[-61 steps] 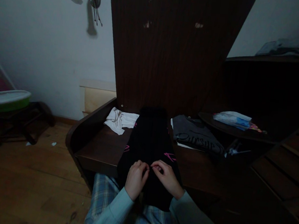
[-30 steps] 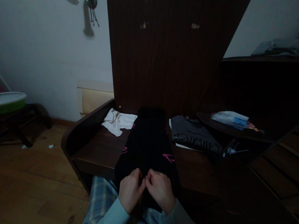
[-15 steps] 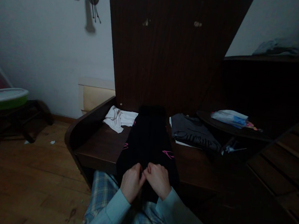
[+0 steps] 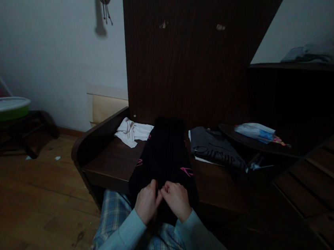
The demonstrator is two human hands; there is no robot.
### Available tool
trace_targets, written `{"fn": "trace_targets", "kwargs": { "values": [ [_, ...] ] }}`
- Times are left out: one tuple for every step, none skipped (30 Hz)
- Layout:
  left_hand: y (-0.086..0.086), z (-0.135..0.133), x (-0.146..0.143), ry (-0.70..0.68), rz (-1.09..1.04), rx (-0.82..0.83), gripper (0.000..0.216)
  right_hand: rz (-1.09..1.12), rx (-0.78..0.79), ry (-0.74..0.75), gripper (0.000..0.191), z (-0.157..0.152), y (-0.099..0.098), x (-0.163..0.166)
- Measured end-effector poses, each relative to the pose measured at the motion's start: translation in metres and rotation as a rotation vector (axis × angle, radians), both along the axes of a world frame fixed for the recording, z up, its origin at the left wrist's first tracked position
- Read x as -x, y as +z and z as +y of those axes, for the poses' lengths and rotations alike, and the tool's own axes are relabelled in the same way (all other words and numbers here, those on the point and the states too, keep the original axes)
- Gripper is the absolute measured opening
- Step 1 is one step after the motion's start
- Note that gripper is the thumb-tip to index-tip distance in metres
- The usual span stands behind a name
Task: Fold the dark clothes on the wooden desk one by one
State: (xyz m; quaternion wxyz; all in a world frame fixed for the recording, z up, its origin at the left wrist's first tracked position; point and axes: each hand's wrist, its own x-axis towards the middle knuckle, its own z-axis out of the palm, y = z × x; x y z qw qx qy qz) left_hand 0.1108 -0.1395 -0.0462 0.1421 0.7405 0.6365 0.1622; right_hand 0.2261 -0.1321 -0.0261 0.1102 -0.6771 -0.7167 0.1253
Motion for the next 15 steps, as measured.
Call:
{"fn": "trace_targets", "kwargs": {
  "values": [
    [0.001, 0.0, 0.0, -0.002, -0.003, 0.004, 0.008, 0.008, 0.006, 0.001, 0.02, 0.0, 0.001, 0.0],
    [0.002, 0.0, 0.0, -0.002, -0.007, 0.009, 0.009, 0.015, 0.015, 0.001, 0.02, 0.0, 0.001, -0.001],
    [0.004, 0.001, 0.001, -0.002, -0.011, 0.015, 0.009, 0.022, 0.026, 0.0, 0.02, 0.001, 0.002, -0.001],
    [0.005, 0.0, 0.001, 0.0, -0.015, 0.022, 0.009, 0.027, 0.038, -0.002, 0.02, 0.002, 0.003, -0.002],
    [0.007, 0.0, 0.001, 0.002, -0.017, 0.03, 0.01, 0.033, 0.048, -0.004, 0.02, 0.003, 0.003, -0.002],
    [0.008, 0.0, 0.001, 0.004, -0.018, 0.038, 0.01, 0.038, 0.052, -0.005, 0.02, 0.004, 0.004, -0.003],
    [0.01, -0.001, 0.001, 0.002, -0.019, 0.043, 0.01, 0.041, 0.051, -0.004, 0.02, 0.005, 0.005, -0.004],
    [0.012, -0.001, 0.001, -0.001, -0.023, 0.044, 0.011, 0.042, 0.047, -0.004, 0.02, 0.006, 0.005, -0.004],
    [0.014, -0.001, 0.0, -0.006, -0.03, 0.042, 0.011, 0.041, 0.04, -0.002, 0.02, 0.007, 0.006, -0.004],
    [0.015, -0.002, -0.001, -0.014, -0.038, 0.038, 0.012, 0.04, 0.036, 0.002, 0.02, 0.008, 0.007, -0.004],
    [0.017, -0.002, -0.002, -0.024, -0.043, 0.035, 0.013, 0.041, 0.033, 0.011, 0.019, 0.009, 0.008, -0.004],
    [0.019, -0.002, -0.002, -0.038, -0.036, 0.037, 0.013, 0.043, 0.036, 0.026, 0.019, 0.009, 0.01, -0.005],
    [0.021, -0.001, -0.002, -0.056, -0.011, 0.046, 0.014, 0.049, 0.047, 0.052, 0.019, 0.01, 0.012, -0.005],
    [0.023, 0.0, -0.001, -0.079, 0.028, 0.058, 0.016, 0.059, 0.055, 0.084, 0.02, 0.01, 0.016, -0.007],
    [0.026, 0.001, 0.001, -0.107, 0.071, 0.068, 0.017, 0.072, 0.055, 0.115, 0.021, 0.011, 0.02, -0.01]
  ]
}}
